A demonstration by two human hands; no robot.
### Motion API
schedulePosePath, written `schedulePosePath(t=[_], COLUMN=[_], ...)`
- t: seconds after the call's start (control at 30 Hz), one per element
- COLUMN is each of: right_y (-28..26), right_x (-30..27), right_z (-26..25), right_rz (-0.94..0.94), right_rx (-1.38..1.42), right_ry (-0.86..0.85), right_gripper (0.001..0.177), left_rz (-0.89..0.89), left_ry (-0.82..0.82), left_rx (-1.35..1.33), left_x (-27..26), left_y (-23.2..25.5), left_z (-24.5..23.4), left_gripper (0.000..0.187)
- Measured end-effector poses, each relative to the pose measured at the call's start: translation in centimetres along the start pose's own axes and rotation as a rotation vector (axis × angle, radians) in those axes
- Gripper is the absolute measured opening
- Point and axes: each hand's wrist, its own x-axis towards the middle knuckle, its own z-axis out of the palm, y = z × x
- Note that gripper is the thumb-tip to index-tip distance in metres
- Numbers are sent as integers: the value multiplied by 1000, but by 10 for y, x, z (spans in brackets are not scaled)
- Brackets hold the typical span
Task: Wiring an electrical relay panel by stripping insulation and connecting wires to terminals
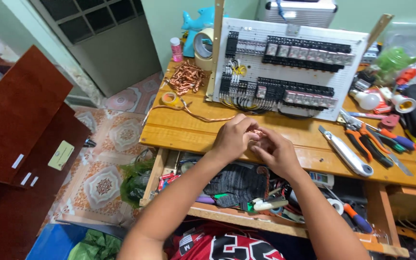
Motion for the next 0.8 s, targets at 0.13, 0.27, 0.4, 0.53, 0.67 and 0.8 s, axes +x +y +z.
schedulePosePath(t=[0.13,0.27,0.4,0.53,0.67,0.8], right_y=[-26,-23,-17,-10,-13,-17], right_x=[6,11,14,14,18,22], right_z=[-8,-11,-13,-13,-20,-26], right_rz=[136,215,185,214,296,396], right_rx=[354,274,11,25,228,331], right_ry=[-54,-96,-116,-128,-180,-226], right_gripper=[76,69,53,46,35,35], left_rz=[20,-82,-431,-482,-612,-709], left_ry=[58,254,249,197,-70,-282], left_rx=[63,47,222,279,229,301], left_x=[31,82,119,144,167,179], left_y=[-44,-94,-188,-253,-248,-244], left_z=[-31,-107,-159,-153,-156,-163], left_gripper=[19,20,9,9,11,20])
